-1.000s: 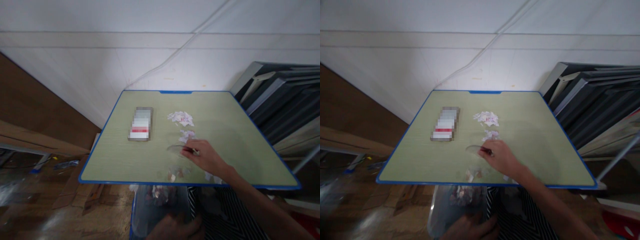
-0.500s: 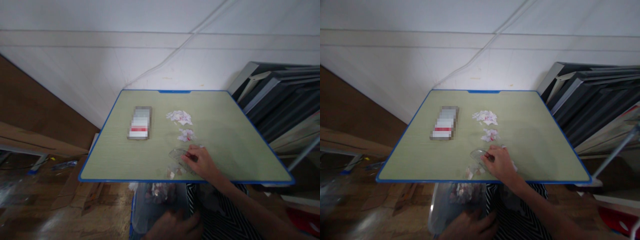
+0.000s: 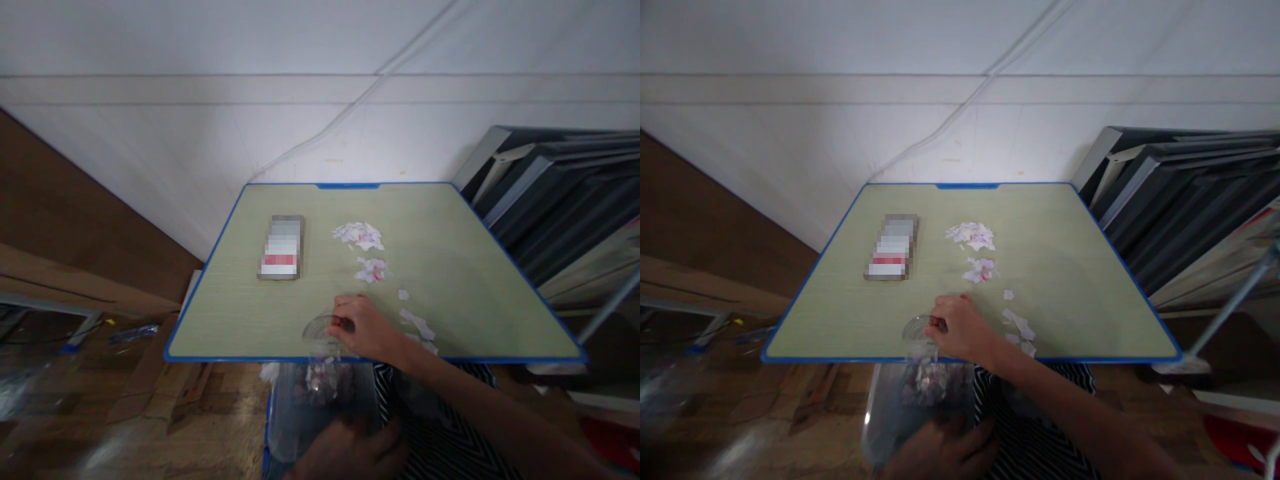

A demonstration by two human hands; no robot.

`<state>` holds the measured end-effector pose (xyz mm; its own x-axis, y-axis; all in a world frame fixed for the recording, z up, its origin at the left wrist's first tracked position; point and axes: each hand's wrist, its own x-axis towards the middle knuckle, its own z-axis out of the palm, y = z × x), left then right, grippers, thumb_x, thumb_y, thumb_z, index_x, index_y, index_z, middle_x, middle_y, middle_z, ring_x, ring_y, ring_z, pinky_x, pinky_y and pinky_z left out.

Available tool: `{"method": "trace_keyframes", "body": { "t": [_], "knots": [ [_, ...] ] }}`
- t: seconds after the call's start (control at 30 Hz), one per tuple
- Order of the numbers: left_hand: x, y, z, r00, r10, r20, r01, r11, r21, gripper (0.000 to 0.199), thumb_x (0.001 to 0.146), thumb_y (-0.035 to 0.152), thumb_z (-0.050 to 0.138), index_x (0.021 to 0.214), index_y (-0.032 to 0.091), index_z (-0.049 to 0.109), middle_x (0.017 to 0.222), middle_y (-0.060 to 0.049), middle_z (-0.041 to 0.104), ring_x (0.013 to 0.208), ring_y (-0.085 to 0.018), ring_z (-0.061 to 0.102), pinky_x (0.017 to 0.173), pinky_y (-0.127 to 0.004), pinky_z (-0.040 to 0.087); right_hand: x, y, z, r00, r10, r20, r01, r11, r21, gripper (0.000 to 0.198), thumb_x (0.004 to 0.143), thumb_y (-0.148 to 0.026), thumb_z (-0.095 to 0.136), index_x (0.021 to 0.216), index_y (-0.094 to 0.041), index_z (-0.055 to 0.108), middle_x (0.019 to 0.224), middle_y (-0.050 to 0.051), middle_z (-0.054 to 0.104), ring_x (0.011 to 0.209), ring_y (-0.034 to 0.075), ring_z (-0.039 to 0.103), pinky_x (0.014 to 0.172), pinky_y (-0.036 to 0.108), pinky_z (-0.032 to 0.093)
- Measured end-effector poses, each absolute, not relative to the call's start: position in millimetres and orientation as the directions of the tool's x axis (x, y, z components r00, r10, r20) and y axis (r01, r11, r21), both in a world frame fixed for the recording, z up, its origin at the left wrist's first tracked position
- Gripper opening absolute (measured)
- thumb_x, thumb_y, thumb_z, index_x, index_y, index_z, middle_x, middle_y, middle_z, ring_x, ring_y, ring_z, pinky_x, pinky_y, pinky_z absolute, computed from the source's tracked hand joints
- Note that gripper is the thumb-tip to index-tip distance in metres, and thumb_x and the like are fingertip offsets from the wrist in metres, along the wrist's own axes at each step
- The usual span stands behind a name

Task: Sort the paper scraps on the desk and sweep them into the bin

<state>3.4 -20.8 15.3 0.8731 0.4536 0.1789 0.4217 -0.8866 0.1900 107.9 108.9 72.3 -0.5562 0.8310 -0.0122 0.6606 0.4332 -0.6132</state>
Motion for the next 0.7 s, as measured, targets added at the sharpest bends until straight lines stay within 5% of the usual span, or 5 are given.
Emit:
{"method": "trace_keyframes", "body": {
  "t": [0.47,0.7],
  "knots": [
    [2,-21,16,0.895,0.432,0.106,0.41,-0.894,0.179,0.023,0.093,0.021,0.042,0.115,0.019,0.049,0.121,0.001,0.052,0.071,-0.016,0.059,0.041,-0.027,0.05,100,95,82,-0.66,0.751,0.036,0.537,0.504,-0.676,0.015,0.071,-0.02,0.066,0.059,-0.015,0.058,0.065,-0.001,0.056,0.068,0.011,0.053,0.07,0.027,0.034],
    [1,-20,23,0.906,0.42,0.053,0.403,-0.894,0.197,0.026,0.091,0.02,0.045,0.117,0.018,0.047,0.124,-0.001,0.051,0.068,-0.015,0.059,0.041,-0.027,0.051,164,118,98,-0.57,0.809,0.143,0.547,0.504,-0.668,0.021,0.078,-0.021,0.057,0.058,-0.016,0.053,0.06,-0.001,0.051,0.06,0.011,0.049,0.059,0.024,0.037]
  ]
}}
